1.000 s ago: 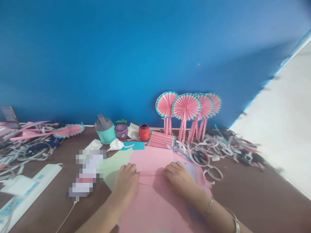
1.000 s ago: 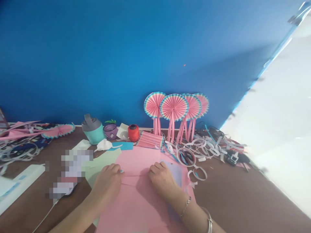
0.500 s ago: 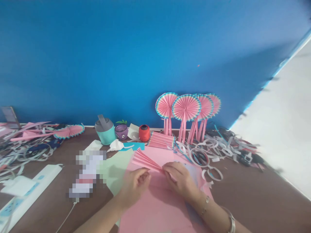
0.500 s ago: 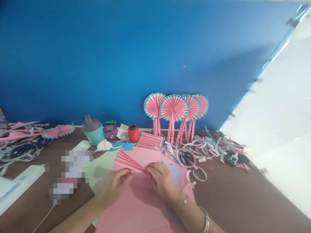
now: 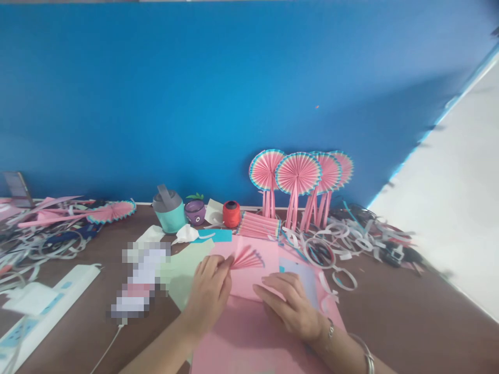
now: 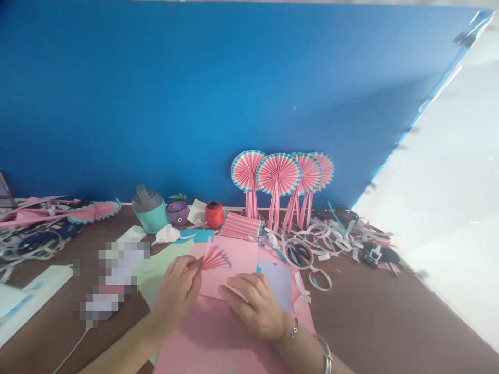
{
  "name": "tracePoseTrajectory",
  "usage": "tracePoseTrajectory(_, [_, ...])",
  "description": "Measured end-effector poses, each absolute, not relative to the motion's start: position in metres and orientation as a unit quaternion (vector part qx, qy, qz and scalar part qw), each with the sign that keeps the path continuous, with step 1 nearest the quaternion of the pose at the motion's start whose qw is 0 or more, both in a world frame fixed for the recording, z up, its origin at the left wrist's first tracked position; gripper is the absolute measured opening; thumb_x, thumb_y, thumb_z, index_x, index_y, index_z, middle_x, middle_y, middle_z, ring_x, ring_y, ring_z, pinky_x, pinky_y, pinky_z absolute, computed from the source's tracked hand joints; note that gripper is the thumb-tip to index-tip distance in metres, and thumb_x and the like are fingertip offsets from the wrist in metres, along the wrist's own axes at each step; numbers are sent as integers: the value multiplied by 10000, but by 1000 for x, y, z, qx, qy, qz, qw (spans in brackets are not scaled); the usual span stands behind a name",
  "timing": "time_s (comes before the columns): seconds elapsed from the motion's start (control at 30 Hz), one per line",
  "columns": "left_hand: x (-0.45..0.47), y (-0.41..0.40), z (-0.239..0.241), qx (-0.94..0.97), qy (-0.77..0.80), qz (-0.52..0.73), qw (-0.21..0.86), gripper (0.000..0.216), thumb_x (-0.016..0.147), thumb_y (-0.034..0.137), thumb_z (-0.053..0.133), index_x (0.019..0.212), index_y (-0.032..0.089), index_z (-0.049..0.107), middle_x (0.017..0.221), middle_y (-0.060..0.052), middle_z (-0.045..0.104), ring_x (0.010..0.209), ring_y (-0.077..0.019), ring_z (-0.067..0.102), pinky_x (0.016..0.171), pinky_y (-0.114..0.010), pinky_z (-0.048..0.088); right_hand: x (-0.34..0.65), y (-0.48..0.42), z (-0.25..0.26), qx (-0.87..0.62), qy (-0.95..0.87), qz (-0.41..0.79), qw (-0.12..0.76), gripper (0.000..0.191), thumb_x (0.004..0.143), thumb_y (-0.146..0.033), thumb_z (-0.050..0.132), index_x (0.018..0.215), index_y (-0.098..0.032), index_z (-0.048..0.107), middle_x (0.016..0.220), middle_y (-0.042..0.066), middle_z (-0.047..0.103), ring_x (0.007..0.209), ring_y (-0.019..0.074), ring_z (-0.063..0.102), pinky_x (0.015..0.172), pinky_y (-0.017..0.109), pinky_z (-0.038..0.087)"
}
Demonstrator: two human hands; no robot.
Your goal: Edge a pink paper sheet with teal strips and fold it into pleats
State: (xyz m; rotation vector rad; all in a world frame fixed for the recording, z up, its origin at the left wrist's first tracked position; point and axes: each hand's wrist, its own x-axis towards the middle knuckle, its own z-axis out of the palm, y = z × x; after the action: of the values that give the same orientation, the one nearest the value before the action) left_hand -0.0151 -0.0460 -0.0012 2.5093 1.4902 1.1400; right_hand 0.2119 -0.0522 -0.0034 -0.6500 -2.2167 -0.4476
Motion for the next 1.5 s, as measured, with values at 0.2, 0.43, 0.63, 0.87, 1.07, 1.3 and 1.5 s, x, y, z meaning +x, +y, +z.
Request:
tracePoseTrajectory(0.2, [-9,-47,-9,875,428,220,-61,323,947,57,385,1146,165,616,907,-61,618,865,-218,549,781,-375,441,204,-42,-3,-305,-877,-213,303,323,981,-128,378,1199,-196,606,1151,57,671,1219,221,474,1077,438,286])
tracePoseTrajectory(0.43, [-5,-51,-3,877,468,106,6,232,924,58,467,904,181,663,898,-42,635,879,-221,560,771,-360,434,209,-31,-20,-346,-912,-110,193,197,920,-104,513,756,-194,574,753,8,599,732,171,487,759,347,366])
tracePoseTrajectory(0.63, [-9,-50,4,857,498,101,81,287,955,104,449,969,221,711,927,-31,656,910,-208,583,783,-341,432,213,-33,-17,-376,-911,-33,164,151,891,-68,556,846,-195,624,837,22,624,804,180,505,710,327,329])
tracePoseTrajectory(0.87, [-13,-47,12,843,512,107,127,335,951,123,435,895,233,747,883,-38,670,866,-200,613,748,-319,432,216,-33,-12,-399,-894,47,198,170,934,-126,535,854,-202,663,865,38,628,868,192,535,741,323,386])
tracePoseTrajectory(1.07, [-20,-41,8,813,532,158,179,344,938,136,426,881,246,748,899,-23,692,849,-171,632,725,-282,444,219,-25,-20,-420,-876,75,226,212,946,-135,515,868,-208,697,831,41,655,851,182,571,739,305,427])
tracePoseTrajectory(1.3, [-23,-38,11,785,558,170,206,322,911,154,446,916,253,752,914,-12,708,899,-169,648,793,-271,459,222,-19,-23,-483,-830,120,251,144,928,-181,537,867,-212,664,887,24,717,864,165,633,760,284,448])
tracePoseTrajectory(1.5, [-24,-36,10,762,584,179,214,269,896,168,483,928,246,738,951,-21,713,908,-178,652,789,-276,462,221,-16,-16,-475,-842,95,237,198,959,-204,499,837,-217,654,828,19,703,825,162,628,737,271,442])
